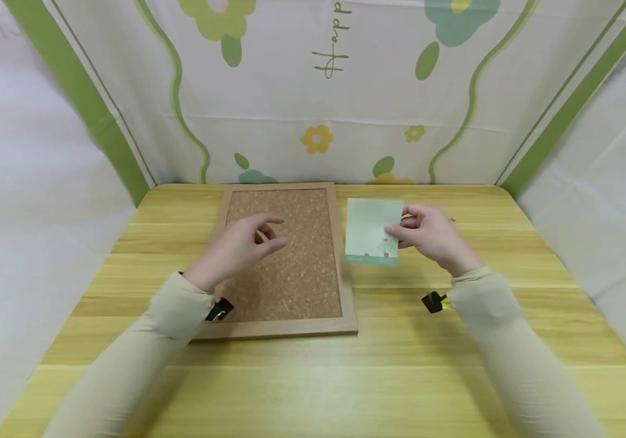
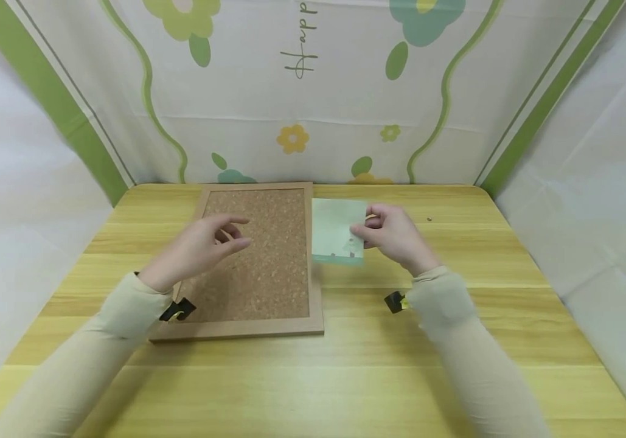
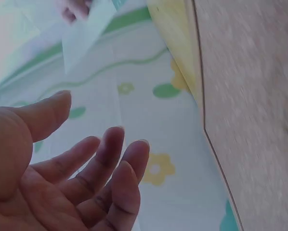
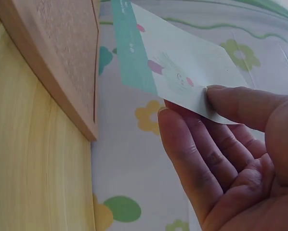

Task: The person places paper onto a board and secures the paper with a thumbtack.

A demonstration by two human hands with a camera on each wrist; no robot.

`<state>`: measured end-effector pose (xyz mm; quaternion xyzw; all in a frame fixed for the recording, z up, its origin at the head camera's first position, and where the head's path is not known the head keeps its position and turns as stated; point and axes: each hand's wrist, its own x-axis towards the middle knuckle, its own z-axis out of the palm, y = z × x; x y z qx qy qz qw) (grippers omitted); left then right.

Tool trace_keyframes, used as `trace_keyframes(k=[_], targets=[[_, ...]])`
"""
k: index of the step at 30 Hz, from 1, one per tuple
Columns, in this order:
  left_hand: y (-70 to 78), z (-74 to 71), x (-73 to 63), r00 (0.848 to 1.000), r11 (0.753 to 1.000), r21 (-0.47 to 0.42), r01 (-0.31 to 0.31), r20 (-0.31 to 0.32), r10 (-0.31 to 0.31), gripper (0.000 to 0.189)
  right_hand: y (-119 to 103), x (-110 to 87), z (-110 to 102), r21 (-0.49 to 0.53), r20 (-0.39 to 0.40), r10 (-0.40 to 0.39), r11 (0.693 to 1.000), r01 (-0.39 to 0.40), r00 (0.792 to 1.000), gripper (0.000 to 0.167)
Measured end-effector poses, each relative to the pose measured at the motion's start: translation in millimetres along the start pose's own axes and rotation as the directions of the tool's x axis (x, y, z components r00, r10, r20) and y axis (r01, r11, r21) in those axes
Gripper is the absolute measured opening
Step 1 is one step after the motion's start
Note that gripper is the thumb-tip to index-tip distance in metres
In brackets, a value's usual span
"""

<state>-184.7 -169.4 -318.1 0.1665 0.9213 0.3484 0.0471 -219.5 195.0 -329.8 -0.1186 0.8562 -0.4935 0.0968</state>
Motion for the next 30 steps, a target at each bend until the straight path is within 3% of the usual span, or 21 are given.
trace_keyframes(k=[4,14,30], targets=[[9.3,9.0,4.8,0.999,0.999,-0.030,-0.032,-0.012,0.031,0.047,-8,2.6,12,0.011,0.024,-0.022,1.000,0.022,0.999,0.030],[5.9,29.7,12.9,0.999,0.987,-0.154,-0.039,0.015,0.042,0.044,-24,5.9,47,0.108,0.103,-0.059,0.993,0.048,0.993,0.023],[-3.5,32.1,13.0,0.999,0.976,-0.211,-0.049,0.000,0.050,0.021,-32,10.7,82,0.173,0.177,-0.092,0.983,0.061,0.980,0.015]])
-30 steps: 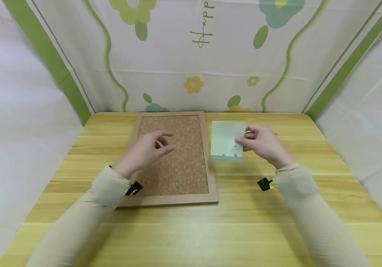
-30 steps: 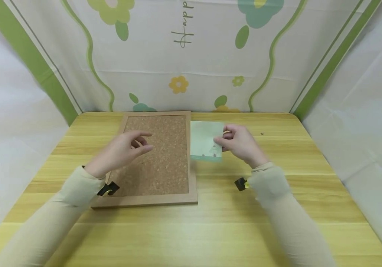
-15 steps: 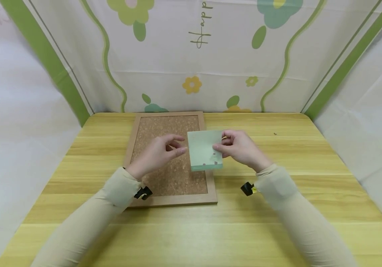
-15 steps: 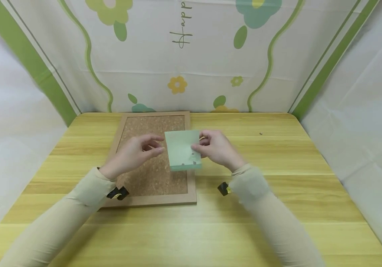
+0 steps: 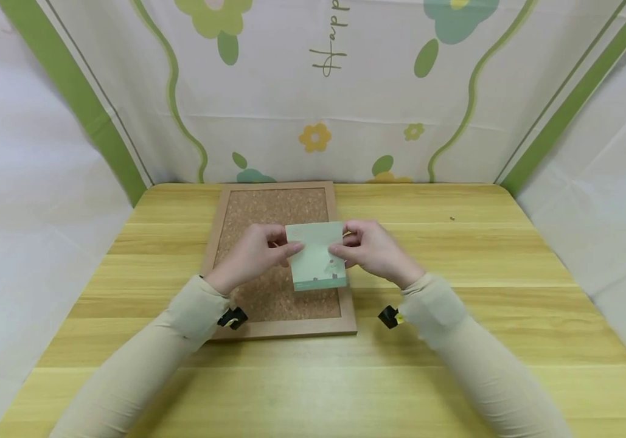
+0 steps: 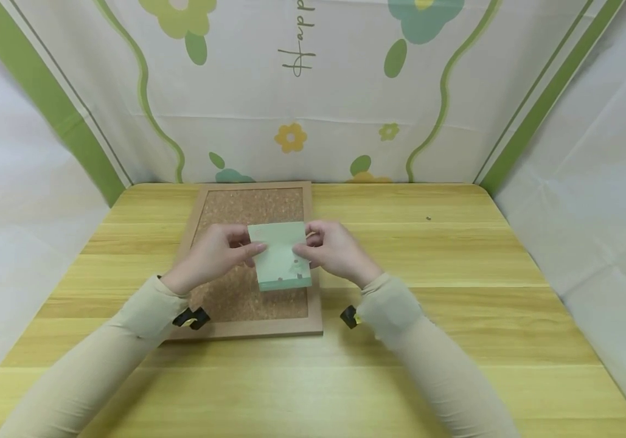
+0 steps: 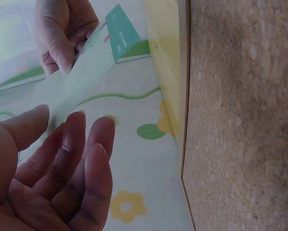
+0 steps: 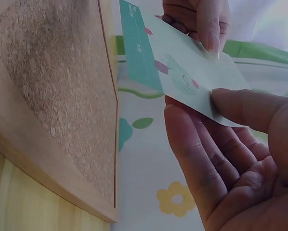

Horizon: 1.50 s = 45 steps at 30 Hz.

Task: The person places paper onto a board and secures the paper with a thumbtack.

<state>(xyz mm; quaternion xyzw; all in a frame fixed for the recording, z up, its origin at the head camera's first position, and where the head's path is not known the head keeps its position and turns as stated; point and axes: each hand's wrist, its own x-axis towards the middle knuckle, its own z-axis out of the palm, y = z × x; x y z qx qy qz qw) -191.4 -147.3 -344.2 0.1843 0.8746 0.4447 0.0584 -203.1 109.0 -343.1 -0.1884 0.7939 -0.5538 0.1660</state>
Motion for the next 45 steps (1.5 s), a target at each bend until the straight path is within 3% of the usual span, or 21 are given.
trace_keyframes(k=[14,19,29,35,40,45], targets=[[-9.1,-7.1,-7.5,0.999,0.999,-0.020,0.042,0.019,-0.042,0.018,10,7.4,9,-0.113,0.035,-0.047,0.992,0.051,0.998,0.011],[-12.6,-8.5,-5.8,0.997,0.997,0.045,0.067,0.030,-0.068,0.022,15,14.1,12,-0.155,0.043,-0.027,0.987,0.033,0.999,0.012],[-34.8,-14.3,10.4,0.991,0.990,0.094,0.106,0.077,-0.114,0.022,20,34.3,17,-0.266,0.047,0.010,0.964,0.003,0.999,0.013],[-50.7,-27.2,18.5,0.993,0.975,0.207,0.082,0.072,-0.099,0.024,21,52.1,19,-0.288,0.035,0.050,0.957,-0.038,0.998,0.014],[-56.6,-34.1,19.8,0.993,0.943,0.318,0.097,0.028,-0.111,0.051,20,66.0,21,-0.294,0.007,0.127,0.948,-0.120,0.992,0.013],[-59.8,-33.5,24.3,0.984,0.914,0.393,0.097,0.098,-0.147,0.072,24,79.3,22,-0.308,-0.022,0.177,0.935,-0.175,0.984,0.011]])
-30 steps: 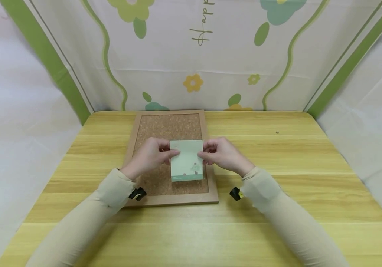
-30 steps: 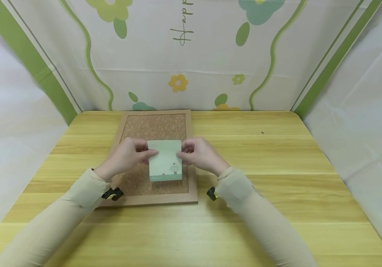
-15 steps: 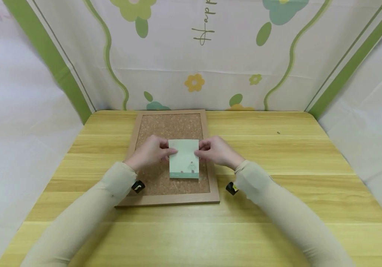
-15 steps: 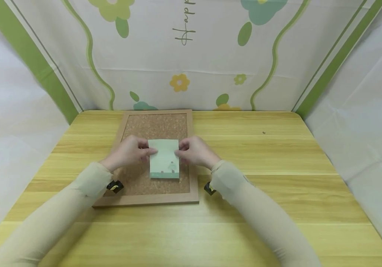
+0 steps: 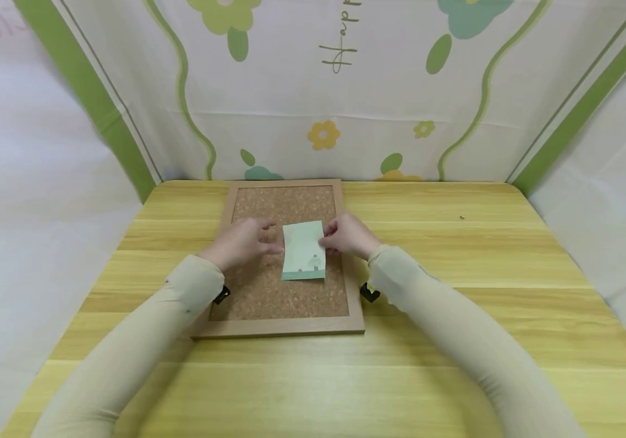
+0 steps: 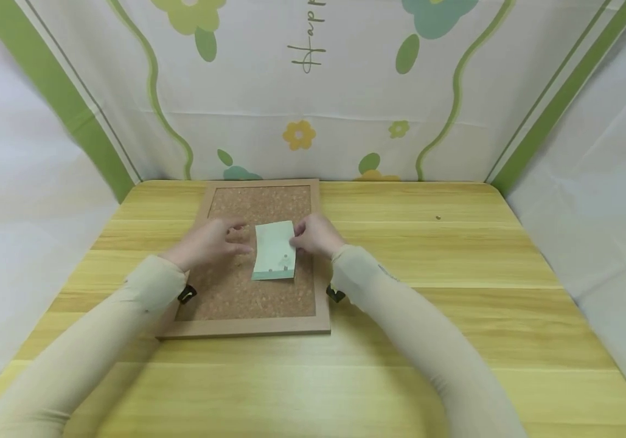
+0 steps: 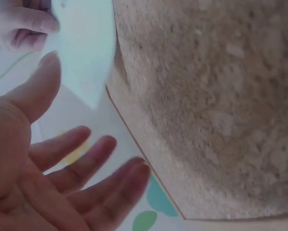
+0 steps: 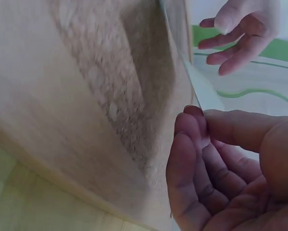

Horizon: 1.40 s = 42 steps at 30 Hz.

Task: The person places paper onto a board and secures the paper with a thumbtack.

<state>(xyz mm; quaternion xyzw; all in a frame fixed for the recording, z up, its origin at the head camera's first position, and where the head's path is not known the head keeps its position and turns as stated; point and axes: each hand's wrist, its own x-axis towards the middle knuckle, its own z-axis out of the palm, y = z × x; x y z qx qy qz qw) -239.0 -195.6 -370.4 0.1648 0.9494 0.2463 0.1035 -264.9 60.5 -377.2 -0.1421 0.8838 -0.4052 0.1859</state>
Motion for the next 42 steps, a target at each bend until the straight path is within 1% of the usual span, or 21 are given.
trace_keyframes(k=[3,5,8,9,11,14,17,20,21,22,25,27,29,30,32,37,40,42], targets=[[2.8,1.9,3.9,0.997,0.995,0.086,-0.054,0.055,0.050,0.079,0,4.9,0,-0.037,-0.012,0.019,0.999,-0.019,1.000,0.011],[5.1,3.2,6.1,0.992,0.984,0.149,-0.100,0.097,0.086,0.083,0,7.3,0,-0.072,-0.017,0.033,0.997,-0.034,0.999,0.010],[7.9,5.5,9.7,0.980,0.963,0.222,-0.155,0.156,0.122,0.089,0,10.7,1,-0.112,-0.018,0.049,0.992,-0.051,0.999,0.009],[8.9,6.1,10.7,0.978,0.957,0.242,-0.162,0.168,0.123,0.094,1,11.7,1,-0.125,-0.019,0.053,0.991,-0.055,0.998,0.008],[10.5,7.2,13.0,0.974,0.948,0.270,-0.167,0.195,0.116,0.095,1,14.1,3,-0.151,-0.022,0.060,0.987,-0.063,0.998,0.008],[12.7,8.0,16.0,0.972,0.943,0.299,-0.146,0.223,0.079,0.095,0,16.6,5,-0.183,-0.022,0.062,0.981,-0.065,0.998,0.012],[14.5,7.4,17.9,0.969,0.952,0.291,-0.098,0.245,0.025,0.093,0,18.7,7,-0.206,-0.021,0.059,0.976,-0.062,0.998,0.015],[14.9,7.4,18.9,0.963,0.951,0.301,-0.066,0.269,-0.018,0.096,1,19.5,8,-0.223,-0.022,0.059,0.973,-0.062,0.998,0.010],[14.7,7.7,18.9,0.961,0.948,0.311,-0.061,0.276,-0.028,0.098,1,19.8,9,-0.227,-0.024,0.061,0.972,-0.065,0.998,0.005],[14.4,8.1,18.7,0.958,0.945,0.322,-0.057,0.285,-0.039,0.100,1,20.0,10,-0.229,-0.027,0.062,0.971,-0.066,0.998,0.004],[13.5,10.1,17.8,0.951,0.938,0.344,-0.047,0.303,-0.063,0.106,-1,20.6,11,-0.259,-0.044,0.060,0.963,-0.069,0.997,0.029],[12.8,11.7,16.6,0.949,0.940,0.340,-0.038,0.307,-0.073,0.107,-2,21.4,12,-0.289,-0.054,0.056,0.955,-0.069,0.997,0.044],[12.3,13.6,15.6,0.948,0.942,0.336,-0.022,0.307,-0.087,0.108,-3,21.9,12,-0.326,-0.059,0.052,0.943,-0.069,0.997,0.053],[12.1,14.7,15.1,0.947,0.943,0.332,-0.016,0.307,-0.092,0.108,-4,22.0,12,-0.338,-0.061,0.053,0.938,-0.071,0.997,0.055],[12.2,16.5,14.4,0.945,0.944,0.329,0.000,0.308,-0.107,0.108,-5,21.7,13,-0.352,-0.063,0.054,0.933,-0.073,0.997,0.055],[16.4,18.6,15.0,0.938,0.947,0.321,0.024,0.320,-0.133,0.106,-5,18.0,12,-0.370,-0.066,0.042,0.927,-0.064,0.997,0.049],[19.4,17.6,15.3,0.931,0.952,0.305,0.033,0.337,-0.141,0.105,-4,14.5,7,-0.393,-0.059,0.004,0.919,-0.027,0.998,0.041],[20.4,16.6,15.2,0.926,0.953,0.300,0.039,0.347,-0.147,0.105,-3,11.1,0,-0.394,-0.060,-0.033,0.919,0.007,0.998,0.034]])
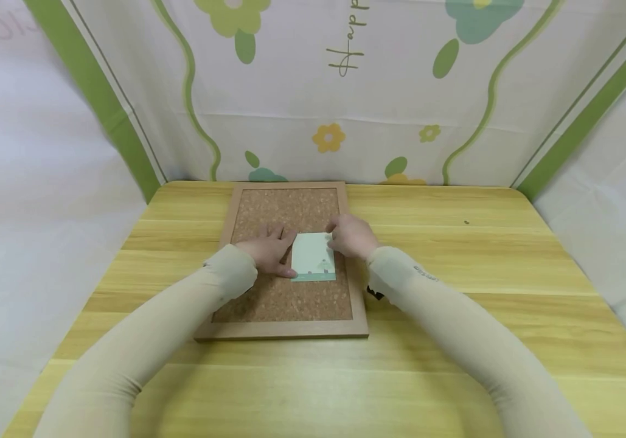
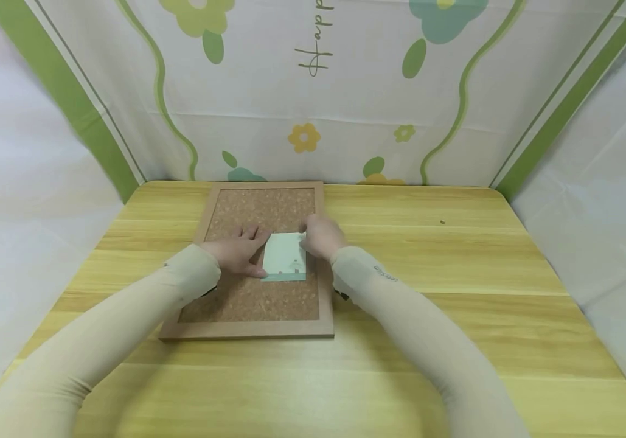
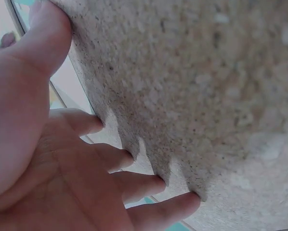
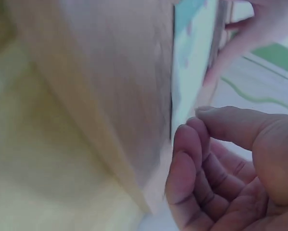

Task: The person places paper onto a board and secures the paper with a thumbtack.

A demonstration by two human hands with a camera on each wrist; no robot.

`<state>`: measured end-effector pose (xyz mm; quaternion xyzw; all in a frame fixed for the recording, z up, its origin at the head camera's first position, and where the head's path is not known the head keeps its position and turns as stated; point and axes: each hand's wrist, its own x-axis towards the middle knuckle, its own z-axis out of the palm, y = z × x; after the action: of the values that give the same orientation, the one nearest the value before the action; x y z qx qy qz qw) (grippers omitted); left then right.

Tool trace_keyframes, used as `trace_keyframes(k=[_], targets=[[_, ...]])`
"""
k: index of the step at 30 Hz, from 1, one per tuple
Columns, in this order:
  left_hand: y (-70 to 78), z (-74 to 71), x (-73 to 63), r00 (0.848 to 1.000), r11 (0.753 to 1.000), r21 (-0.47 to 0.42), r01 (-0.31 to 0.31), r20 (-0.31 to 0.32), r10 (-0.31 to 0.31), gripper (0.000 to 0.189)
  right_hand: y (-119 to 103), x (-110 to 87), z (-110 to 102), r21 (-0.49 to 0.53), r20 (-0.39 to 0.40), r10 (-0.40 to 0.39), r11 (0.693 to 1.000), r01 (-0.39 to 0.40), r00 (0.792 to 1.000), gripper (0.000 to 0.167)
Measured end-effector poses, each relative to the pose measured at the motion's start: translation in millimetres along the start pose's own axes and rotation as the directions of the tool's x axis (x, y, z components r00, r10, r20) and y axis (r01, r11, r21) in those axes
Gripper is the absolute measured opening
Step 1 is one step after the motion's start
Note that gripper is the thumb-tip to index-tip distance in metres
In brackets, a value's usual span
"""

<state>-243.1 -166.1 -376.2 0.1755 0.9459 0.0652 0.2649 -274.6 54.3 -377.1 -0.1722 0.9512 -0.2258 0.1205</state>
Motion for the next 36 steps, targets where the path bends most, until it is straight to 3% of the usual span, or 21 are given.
trace_keyframes(k=[4,8,13,20,30,36], targets=[[1.7,-0.9,1.0,1.000,1.000,0.002,0.005,0.018,-0.005,0.104,19,-5.5,-25,0.010,-0.089,-0.069,0.997,0.070,0.994,0.024],[1.3,-0.4,1.4,0.999,1.000,-0.016,0.012,0.031,-0.011,0.104,47,-8.9,-57,0.061,-0.189,-0.078,0.994,0.091,0.979,0.020],[-0.4,0.8,2.5,0.999,1.000,-0.026,0.014,0.035,-0.013,0.105,86,-19.6,-98,0.105,-0.264,-0.021,0.993,0.050,0.964,0.020],[1.3,0.7,3.5,0.999,1.000,-0.020,0.011,0.035,-0.010,0.104,136,-47.5,-140,0.065,-0.290,0.044,0.998,-0.026,0.956,0.027],[-0.3,0.5,4.9,0.999,0.999,-0.035,0.017,0.036,-0.015,0.105,200,-75.3,-155,-0.013,-0.322,0.061,0.998,-0.069,0.945,0.026],[-0.2,1.2,4.3,0.999,0.999,-0.035,0.013,0.035,-0.012,0.105,239,-80.8,-147,-0.032,-0.254,0.121,0.991,-0.133,0.960,0.030]])
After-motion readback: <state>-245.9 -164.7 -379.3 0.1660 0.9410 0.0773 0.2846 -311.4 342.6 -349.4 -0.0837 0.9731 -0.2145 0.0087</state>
